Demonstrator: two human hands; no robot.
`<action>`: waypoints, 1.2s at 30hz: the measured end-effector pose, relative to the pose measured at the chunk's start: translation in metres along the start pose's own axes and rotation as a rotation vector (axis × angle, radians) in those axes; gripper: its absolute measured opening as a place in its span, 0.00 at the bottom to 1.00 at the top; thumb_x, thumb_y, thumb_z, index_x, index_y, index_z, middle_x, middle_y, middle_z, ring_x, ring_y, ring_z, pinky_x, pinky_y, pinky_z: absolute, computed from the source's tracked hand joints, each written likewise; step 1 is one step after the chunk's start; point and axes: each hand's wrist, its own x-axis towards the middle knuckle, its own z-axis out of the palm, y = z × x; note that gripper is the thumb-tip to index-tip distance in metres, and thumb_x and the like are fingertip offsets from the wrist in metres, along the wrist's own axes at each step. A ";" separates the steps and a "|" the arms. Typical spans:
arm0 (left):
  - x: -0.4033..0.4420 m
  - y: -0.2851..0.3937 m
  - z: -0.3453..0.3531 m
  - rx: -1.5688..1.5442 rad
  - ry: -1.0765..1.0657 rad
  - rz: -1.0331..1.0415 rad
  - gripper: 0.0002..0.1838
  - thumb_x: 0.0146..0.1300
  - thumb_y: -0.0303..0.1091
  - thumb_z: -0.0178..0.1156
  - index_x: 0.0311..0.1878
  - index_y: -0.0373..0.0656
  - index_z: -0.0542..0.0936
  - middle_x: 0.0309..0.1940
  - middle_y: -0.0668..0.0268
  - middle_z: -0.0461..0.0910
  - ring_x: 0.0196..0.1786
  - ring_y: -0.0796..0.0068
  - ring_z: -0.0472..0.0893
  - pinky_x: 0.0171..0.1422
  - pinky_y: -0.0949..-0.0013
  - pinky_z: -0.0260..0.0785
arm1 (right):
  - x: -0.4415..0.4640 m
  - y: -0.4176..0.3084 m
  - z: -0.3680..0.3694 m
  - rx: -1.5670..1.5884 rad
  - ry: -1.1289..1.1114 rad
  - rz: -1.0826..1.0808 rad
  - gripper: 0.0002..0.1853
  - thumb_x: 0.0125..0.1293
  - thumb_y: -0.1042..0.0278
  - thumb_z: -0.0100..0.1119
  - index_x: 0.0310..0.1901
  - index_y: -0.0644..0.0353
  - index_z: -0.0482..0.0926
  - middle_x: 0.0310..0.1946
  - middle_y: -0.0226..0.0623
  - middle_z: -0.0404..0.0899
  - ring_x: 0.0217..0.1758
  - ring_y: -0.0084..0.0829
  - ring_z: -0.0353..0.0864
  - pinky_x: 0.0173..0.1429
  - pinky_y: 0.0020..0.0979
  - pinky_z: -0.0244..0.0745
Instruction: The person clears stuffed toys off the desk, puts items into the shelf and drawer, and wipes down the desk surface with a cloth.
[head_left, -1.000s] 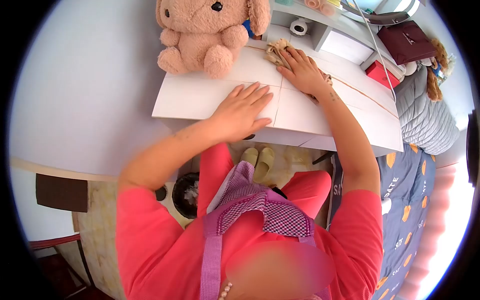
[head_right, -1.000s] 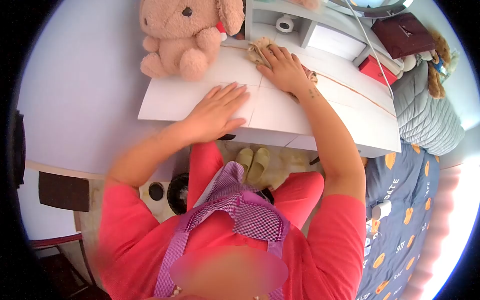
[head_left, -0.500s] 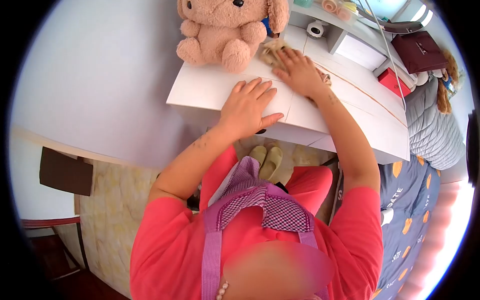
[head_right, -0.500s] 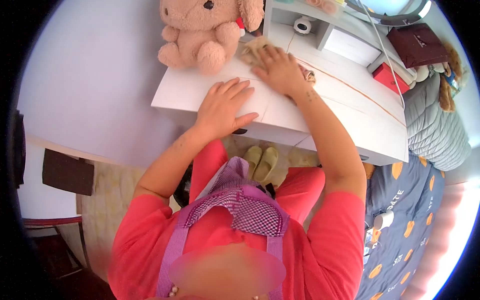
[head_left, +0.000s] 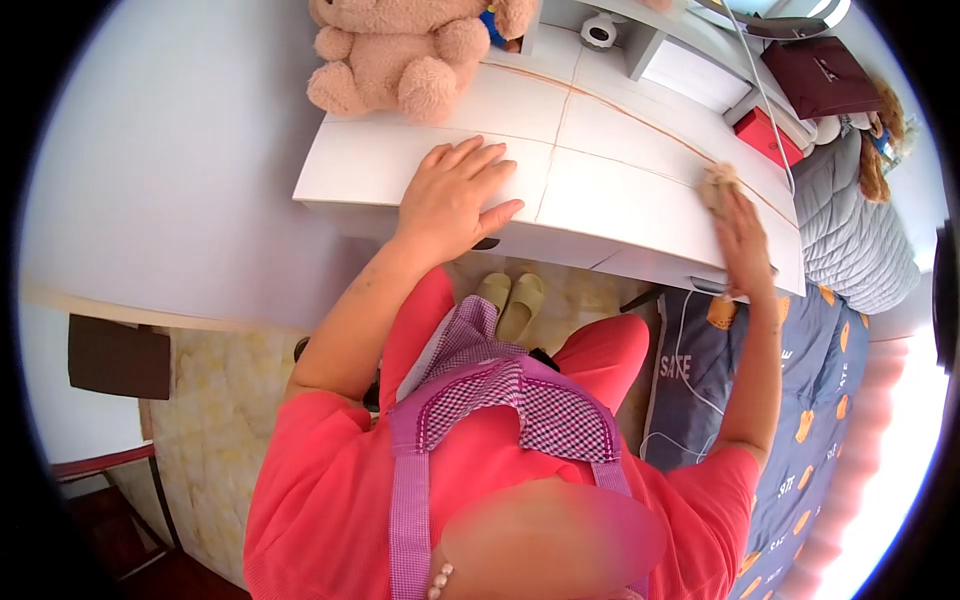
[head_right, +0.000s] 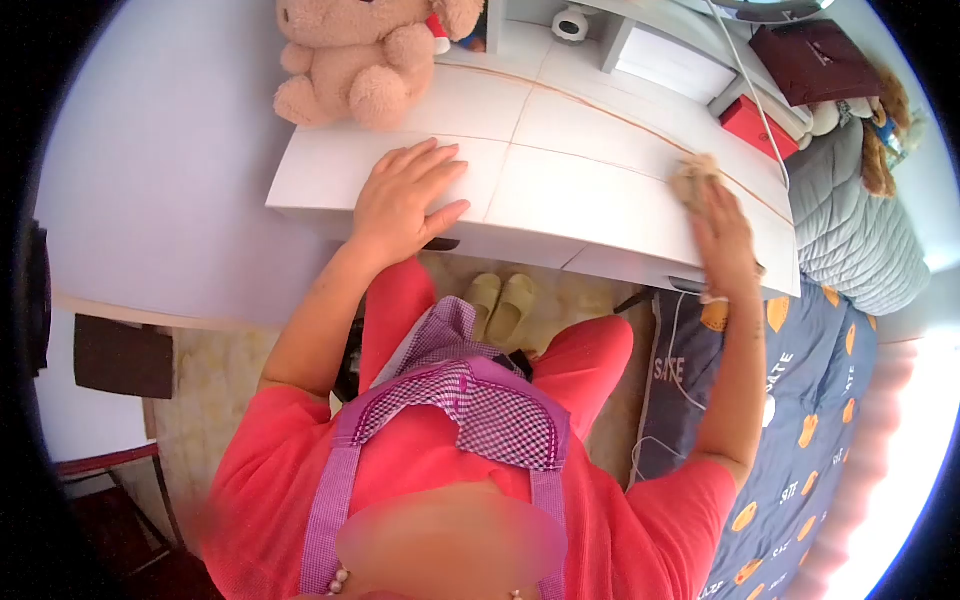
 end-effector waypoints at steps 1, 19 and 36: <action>0.000 0.001 0.000 0.007 0.005 -0.003 0.22 0.62 0.49 0.58 0.53 0.44 0.78 0.59 0.62 0.75 0.64 0.58 0.70 0.67 0.56 0.59 | -0.009 0.040 0.004 0.013 0.032 0.094 0.28 0.70 0.58 0.46 0.70 0.55 0.61 0.70 0.45 0.61 0.74 0.44 0.57 0.75 0.41 0.51; 0.002 0.005 0.004 0.039 0.056 -0.013 0.18 0.61 0.44 0.58 0.51 0.44 0.79 0.56 0.63 0.77 0.62 0.59 0.72 0.64 0.57 0.62 | 0.040 -0.087 0.011 -0.214 -0.057 0.080 0.31 0.72 0.51 0.45 0.71 0.60 0.58 0.71 0.48 0.56 0.75 0.45 0.53 0.75 0.43 0.50; 0.005 0.009 -0.006 0.008 0.048 -0.022 0.20 0.62 0.46 0.60 0.50 0.41 0.80 0.55 0.62 0.78 0.62 0.59 0.73 0.65 0.58 0.61 | 0.076 -0.090 0.029 0.066 0.008 -0.195 0.30 0.70 0.49 0.48 0.70 0.52 0.63 0.71 0.44 0.60 0.74 0.43 0.56 0.76 0.40 0.50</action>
